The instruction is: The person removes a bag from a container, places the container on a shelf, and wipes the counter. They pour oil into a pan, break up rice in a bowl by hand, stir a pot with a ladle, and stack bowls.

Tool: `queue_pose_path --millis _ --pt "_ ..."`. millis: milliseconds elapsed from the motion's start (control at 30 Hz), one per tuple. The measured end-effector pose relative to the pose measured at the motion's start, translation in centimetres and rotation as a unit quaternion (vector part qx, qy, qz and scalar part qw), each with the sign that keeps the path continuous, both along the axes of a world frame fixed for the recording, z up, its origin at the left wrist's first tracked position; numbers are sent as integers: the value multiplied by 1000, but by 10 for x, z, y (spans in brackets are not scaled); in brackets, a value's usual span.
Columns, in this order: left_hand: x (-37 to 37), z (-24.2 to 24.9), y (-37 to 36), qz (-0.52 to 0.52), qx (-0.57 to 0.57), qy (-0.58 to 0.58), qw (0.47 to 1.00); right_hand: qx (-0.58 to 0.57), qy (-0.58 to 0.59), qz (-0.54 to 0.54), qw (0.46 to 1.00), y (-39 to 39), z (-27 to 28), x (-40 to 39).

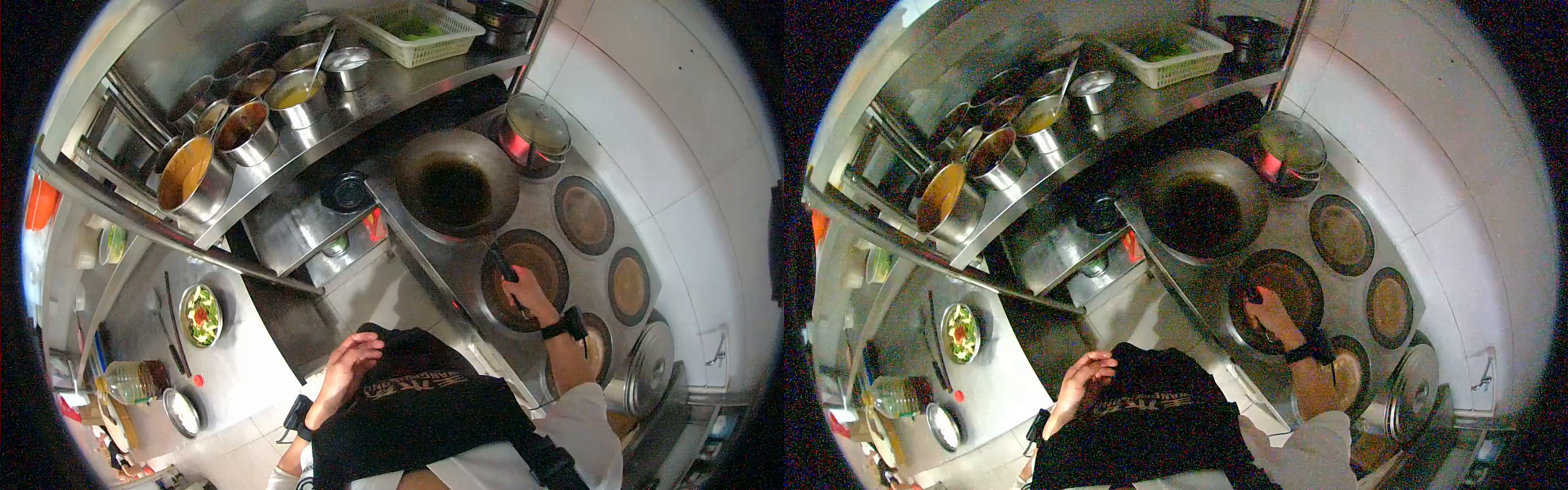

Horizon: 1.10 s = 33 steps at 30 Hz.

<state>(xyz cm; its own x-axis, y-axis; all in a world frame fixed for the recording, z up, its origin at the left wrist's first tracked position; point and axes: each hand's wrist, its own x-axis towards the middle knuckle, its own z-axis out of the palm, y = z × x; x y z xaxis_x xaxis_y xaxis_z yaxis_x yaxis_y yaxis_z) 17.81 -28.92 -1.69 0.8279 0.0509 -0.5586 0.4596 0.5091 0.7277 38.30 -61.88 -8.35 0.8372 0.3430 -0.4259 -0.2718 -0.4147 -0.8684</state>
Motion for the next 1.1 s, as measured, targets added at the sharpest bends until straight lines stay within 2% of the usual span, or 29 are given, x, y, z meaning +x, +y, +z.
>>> queue_pose_path --millis 167,267,333,400,567,667,700,733,767,833,900,933,967,1000,1033,1100 --pt "-2 -5 3 6 -6 1 1000 -17 -15 0 1000 -10 -21 4" --pt "-4 -6 5 0 1 -8 1000 0 -2 -55 998 -11 -20 3" --pt "-5 -10 6 -16 -12 -8 1000 -19 -3 4 1000 -18 -29 10" --pt "-3 -9 6 -21 -8 -3 1000 -11 -13 14 1000 -23 -37 14" --pt "3 -8 7 -36 -40 -18 998 -16 -6 24 1000 -14 -10 11" --pt "7 -8 9 -45 -59 -12 997 -86 13 36 996 -24 -26 14" --pt "11 -8 10 -49 -53 -3 997 -175 -108 104 973 -32 -32 18" --pt "15 -8 12 -54 -47 5 997 -261 -226 170 923 -42 -33 22" --pt "19 -13 14 -63 -52 3 997 -268 -224 163 923 -45 -9 25" --pt "22 -26 18 -78 -62 -2 995 -112 -93 160 976 -61 42 39" --pt "24 -29 23 -93 -72 5 993 4 -72 67 995 -113 61 75" --pt "26 -32 24 -95 -78 9 992 -236 -227 120 937 -114 101 86" --pt "26 -38 27 -104 -84 9 991 -163 -244 61 954 -98 152 83" --pt "24 -47 31 -96 -91 14 991 -210 -265 97 936 -127 170 112" --pt "24 -55 33 -85 -97 19 991 -228 -215 74 947 -139 202 135" --pt "24 -60 37 -77 -97 45 991 -315 -268 83 907 -128 263 169"
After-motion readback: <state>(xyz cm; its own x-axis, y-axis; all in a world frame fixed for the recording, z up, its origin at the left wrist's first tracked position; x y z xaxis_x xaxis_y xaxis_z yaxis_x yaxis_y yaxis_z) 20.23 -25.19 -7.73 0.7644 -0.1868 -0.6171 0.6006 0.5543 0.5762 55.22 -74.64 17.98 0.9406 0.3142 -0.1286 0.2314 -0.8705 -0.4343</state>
